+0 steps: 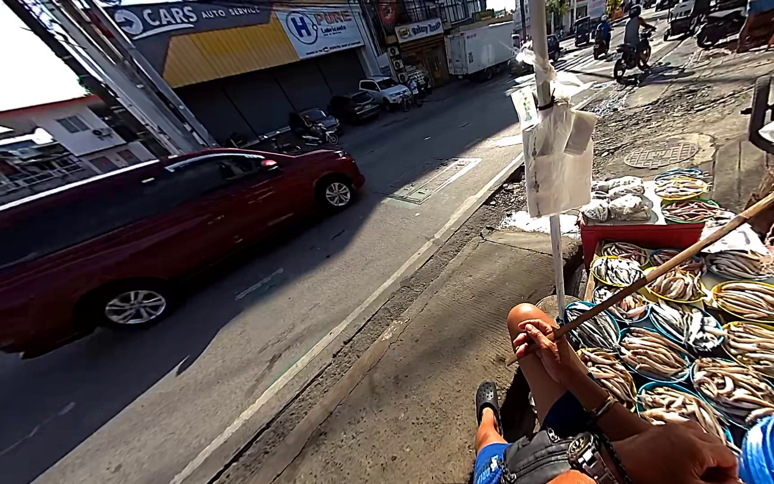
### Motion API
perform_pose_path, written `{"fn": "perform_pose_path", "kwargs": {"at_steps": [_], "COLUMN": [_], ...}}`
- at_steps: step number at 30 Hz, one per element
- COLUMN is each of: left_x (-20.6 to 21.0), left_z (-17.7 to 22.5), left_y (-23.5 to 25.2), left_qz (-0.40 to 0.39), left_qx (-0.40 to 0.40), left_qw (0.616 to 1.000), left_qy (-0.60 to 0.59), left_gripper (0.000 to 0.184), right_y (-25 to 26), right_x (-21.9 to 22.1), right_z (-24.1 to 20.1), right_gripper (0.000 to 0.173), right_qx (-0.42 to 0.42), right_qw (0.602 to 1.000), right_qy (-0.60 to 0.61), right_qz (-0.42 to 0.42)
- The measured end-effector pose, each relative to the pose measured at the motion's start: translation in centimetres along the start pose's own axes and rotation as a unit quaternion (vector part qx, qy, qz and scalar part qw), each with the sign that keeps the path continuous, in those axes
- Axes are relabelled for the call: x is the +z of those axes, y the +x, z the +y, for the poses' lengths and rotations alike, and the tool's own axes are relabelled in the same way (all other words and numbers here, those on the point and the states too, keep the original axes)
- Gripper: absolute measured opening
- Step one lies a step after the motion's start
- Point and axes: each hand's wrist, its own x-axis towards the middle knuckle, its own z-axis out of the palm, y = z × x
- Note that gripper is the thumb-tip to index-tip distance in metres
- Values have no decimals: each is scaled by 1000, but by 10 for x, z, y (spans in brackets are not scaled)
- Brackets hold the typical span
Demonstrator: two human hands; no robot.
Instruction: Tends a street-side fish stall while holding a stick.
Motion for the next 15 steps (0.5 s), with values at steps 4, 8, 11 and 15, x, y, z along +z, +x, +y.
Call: {"fn": "perform_pose_path", "kwargs": {"at_steps": [4, 8, 11, 15], "left_x": [0, 0, 1, 2], "left_z": [0, 1, -1, -3], "left_y": [0, 0, 0, 0], "left_qz": [-3, -2, -1, 3], "left_qx": [-9, -6, -1, 4], "left_qw": [1000, 1000, 1000, 1000], "left_qy": [1, 2, 0, 1], "left_gripper": [27, 28, 27, 27], "right_y": [0, -1, 0, 1], "right_x": [0, 1, 0, -1], "right_z": [1, 0, 1, 2], "right_gripper": [24, 25, 24, 24], "right_qx": [-9, -7, -9, 1], "right_qw": [1000, 1000, 1000, 1000], "right_qy": [-2, -4, -5, -9], "right_qz": [3, 6, 6, 7]}}
